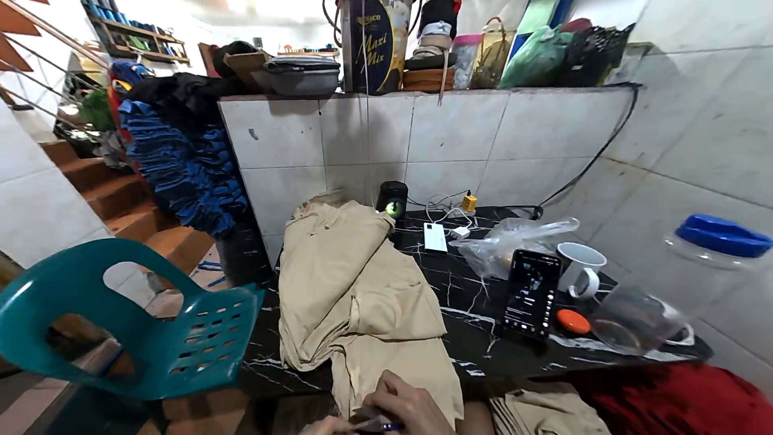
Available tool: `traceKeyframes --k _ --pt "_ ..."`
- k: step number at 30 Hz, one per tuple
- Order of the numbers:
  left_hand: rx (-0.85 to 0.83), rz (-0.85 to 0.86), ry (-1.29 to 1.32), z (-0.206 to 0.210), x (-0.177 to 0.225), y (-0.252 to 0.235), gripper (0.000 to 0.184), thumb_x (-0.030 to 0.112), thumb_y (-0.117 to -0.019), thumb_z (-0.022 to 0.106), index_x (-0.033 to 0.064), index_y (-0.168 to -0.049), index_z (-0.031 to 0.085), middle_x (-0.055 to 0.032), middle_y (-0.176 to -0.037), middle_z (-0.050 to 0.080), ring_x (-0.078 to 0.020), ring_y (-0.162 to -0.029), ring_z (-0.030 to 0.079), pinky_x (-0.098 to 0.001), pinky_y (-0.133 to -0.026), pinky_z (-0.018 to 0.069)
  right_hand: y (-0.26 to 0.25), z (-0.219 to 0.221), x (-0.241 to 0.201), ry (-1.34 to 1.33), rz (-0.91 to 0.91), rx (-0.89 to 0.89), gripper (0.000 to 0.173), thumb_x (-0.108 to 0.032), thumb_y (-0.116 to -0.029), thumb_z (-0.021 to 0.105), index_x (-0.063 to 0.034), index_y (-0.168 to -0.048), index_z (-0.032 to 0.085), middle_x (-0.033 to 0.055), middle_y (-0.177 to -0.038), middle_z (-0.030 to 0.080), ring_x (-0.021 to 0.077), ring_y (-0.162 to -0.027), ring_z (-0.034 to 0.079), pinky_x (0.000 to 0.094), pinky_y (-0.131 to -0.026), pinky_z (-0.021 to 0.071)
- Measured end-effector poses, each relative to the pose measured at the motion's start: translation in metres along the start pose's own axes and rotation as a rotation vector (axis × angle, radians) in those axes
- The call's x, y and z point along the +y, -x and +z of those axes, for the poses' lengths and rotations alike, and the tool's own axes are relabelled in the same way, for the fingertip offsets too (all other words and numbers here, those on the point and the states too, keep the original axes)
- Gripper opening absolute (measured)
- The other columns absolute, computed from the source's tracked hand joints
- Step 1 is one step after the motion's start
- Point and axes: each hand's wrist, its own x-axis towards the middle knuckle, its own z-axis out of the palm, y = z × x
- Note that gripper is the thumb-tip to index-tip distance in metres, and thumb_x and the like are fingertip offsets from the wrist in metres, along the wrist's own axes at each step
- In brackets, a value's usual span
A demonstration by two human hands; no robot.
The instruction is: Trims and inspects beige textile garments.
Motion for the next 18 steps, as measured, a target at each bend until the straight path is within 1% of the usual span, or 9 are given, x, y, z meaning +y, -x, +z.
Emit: traceKeyframes --k 2,5,7,9,11,12,13,15,18 --pt "0.103 -0.003 -0.046 0.002 0.003 -0.006 0.02 0.017 -0.0918 0.077 -0.0005 -0.102 0.074 -0.0098 -0.095 0.076 -0.0179 -0.088 0.073 -0.0377 -0.087 0.0607 -0.001 0.0 0.003 -0.084 -0.006 0.021 0.019 -0.006 -0.0908 0.068 -0.0074 -0.109 0.076 0.0149 -0.101 0.067 0.0248 -0.079 0.068 0.0434 -0.065 0.0577" --pt "0.106 0.0 -0.148 0.008 0.012 -0.015 0.035 0.026 -0.0872 0.083 -0.0009 -0.106 0.072 -0.0128 -0.101 0.072 -0.0218 -0.093 0.07 -0.0395 -0.088 0.059 -0.005 -0.005 0.003 -0.121 0.013 -0.017 0.018 -0.005 -0.0898 0.069 -0.0059 -0.107 0.075 0.0154 -0.111 0.067 0.0252 -0.084 0.069 0.0447 -0.068 0.0588" --pt "0.1 0.004 -0.173 0.014 0.018 -0.019 0.028 0.013 -0.0855 0.08 -0.0033 -0.107 0.072 -0.017 -0.105 0.071 -0.0253 -0.098 0.07 -0.0396 -0.091 0.0586 -0.008 -0.008 0.001 -0.121 0.021 -0.049 0.019 -0.005 -0.0893 0.069 -0.0048 -0.107 0.074 0.0161 -0.116 0.066 0.0265 -0.087 0.069 0.0465 -0.07 0.0589" --pt "0.143 0.038 -0.183 0.02 0.021 -0.021 0.019 -0.001 -0.0835 0.072 -0.0051 -0.102 0.074 -0.0187 -0.103 0.072 -0.0268 -0.098 0.071 -0.0387 -0.091 0.0586 -0.01 -0.009 0.002 -0.123 -0.004 -0.033 0.019 -0.002 -0.0885 0.069 -0.0038 -0.107 0.074 0.0147 -0.122 0.067 0.0259 -0.091 0.071 0.0464 -0.072 0.0597" --pt "0.201 0.092 -0.181 0.025 0.02 -0.023 0.014 -0.004 -0.0863 0.067 -0.0008 -0.096 0.076 -0.0133 -0.099 0.075 -0.0227 -0.096 0.072 -0.0352 -0.091 0.0583 -0.011 -0.01 0.006 -0.137 -0.052 0.016 0.02 -0.001 -0.0907 0.066 -0.006 -0.108 0.074 0.0079 -0.128 0.069 0.0202 -0.101 0.072 0.0432 -0.081 0.0611" --pt "0.216 0.113 -0.181 0.026 0.019 -0.024 0.014 -0.003 -0.0887 0.066 0.0015 -0.097 0.077 -0.0105 -0.097 0.076 -0.0211 -0.095 0.073 -0.0351 -0.092 0.0579 -0.011 -0.011 0.008 -0.153 -0.074 0.043 0.024 0.0 -0.0917 0.065 -0.0082 -0.112 0.075 0.0045 -0.126 0.071 0.017 -0.105 0.072 0.0417 -0.086 0.0615" --pt "0.23 0.131 -0.19 0.026 0.018 -0.024 0.014 0.0 -0.0907 0.067 0.0031 -0.098 0.078 -0.0088 -0.096 0.077 -0.0203 -0.093 0.073 -0.0364 -0.092 0.0572 -0.012 -0.013 0.011 -0.173 -0.088 0.073 0.027 0.0 -0.0921 0.064 -0.0095 -0.115 0.075 0.0035 -0.118 0.074 0.0154 -0.101 0.073 0.0408 -0.086 0.0615" --pt "0.243 0.161 -0.221 0.027 0.018 -0.025 0.013 0.007 -0.0944 0.069 0.0056 -0.102 0.079 -0.006 -0.094 0.078 -0.0185 -0.091 0.073 -0.037 -0.092 0.0569 -0.016 -0.013 0.02 -0.232 -0.12 0.142 0.022 0.0 -0.0899 0.063 -0.0061 -0.109 0.073 0.0067 -0.094 0.075 0.0156 -0.083 0.072 0.0382 -0.073 0.0596" --pt "0.228 0.225 -0.229 0.028 0.02 -0.029 0.014 0.01 -0.0974 0.068 0.005 -0.106 0.078 -0.0063 -0.096 0.078 -0.0177 -0.092 0.074 -0.0364 -0.092 0.0577 -0.022 -0.015 0.029 -0.389 -0.053 0.169 0.013 -0.005 -0.0936 0.066 -0.001 -0.105 0.07 0.0081 -0.088 0.072 0.0115 -0.074 0.068 0.0298 -0.067 0.0576"
